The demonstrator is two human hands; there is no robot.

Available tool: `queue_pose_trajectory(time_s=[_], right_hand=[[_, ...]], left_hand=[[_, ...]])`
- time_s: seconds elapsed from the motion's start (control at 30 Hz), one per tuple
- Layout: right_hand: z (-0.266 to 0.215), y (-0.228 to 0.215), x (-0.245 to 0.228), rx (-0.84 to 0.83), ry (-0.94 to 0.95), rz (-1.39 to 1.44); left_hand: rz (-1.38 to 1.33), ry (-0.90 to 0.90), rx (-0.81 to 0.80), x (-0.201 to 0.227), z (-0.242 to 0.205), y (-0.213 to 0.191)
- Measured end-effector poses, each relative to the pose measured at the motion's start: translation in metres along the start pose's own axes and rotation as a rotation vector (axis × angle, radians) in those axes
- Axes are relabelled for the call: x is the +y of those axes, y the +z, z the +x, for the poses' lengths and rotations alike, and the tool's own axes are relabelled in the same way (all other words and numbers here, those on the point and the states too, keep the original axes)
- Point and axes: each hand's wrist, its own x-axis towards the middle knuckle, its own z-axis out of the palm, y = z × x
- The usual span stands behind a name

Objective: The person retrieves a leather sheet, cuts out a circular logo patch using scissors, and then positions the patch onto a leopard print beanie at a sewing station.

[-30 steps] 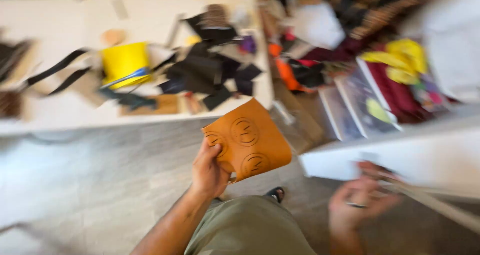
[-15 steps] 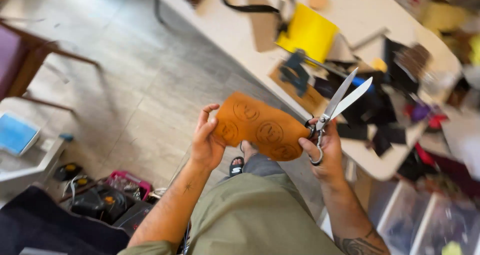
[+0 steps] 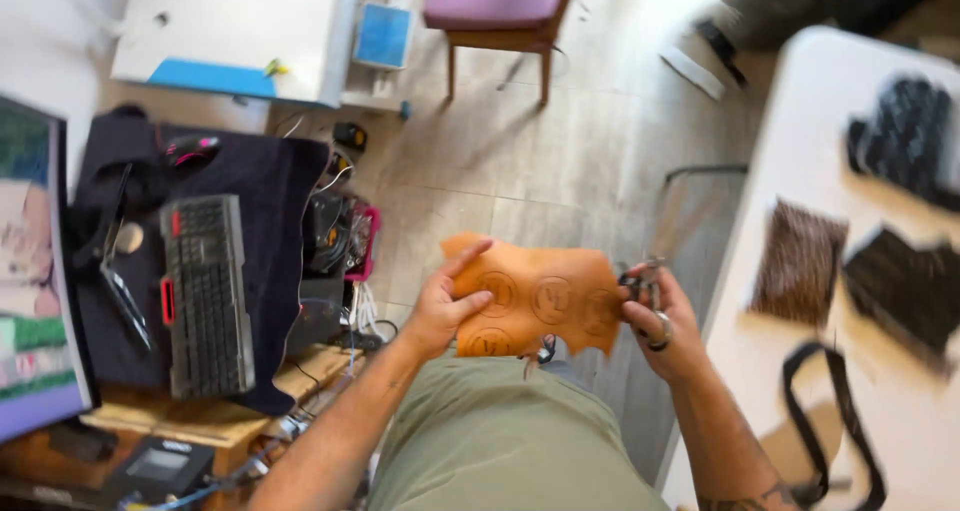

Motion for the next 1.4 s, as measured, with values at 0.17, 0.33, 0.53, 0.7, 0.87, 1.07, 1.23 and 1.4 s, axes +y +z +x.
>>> queue_pose_trajectory(time_s=[0.17,0.33,0.53,0.7,0.87,1.07,1.23,1.4], right_hand=[[0.136,0.098,-0.02,-0.288,0.181,-0.23],[0.289,0.156,0.044,-0.369,0.234,-0.342],[0.517,0.264,0.132,-0.487,0.323,-0.693],[0.651,0.432,0.12,-0.614,0.16,-0.787],[0.749,0.495,0.119,-0.686,0.021,-1.149],[0.836,0.491,0.114,-0.679,-0.046,-1.327],[0.903,0.484,0.118,-0.954,-0.186,-1.358],[0.931,0.49,0.101,-1.102,-0.175,-1.311]], left_hand=[[0.39,0.217,0.322,0.012,0.044,-0.081],[0.531,0.143,0.571,-0.005,0.123,-0.177],[0.356,0.071,0.955,-0.011,0.267,-0.328],[0.474,0.182,1.135,0.101,0.346,-0.411],[0.621,0.181,1.243,0.117,0.393,-0.459],[0.998,-0.061,1.489,0.061,0.409,-0.447],[0.596,-0.149,1.529,0.034,0.436,-0.412],[0.6,-0.159,1.617,0.035,0.497,-0.404]])
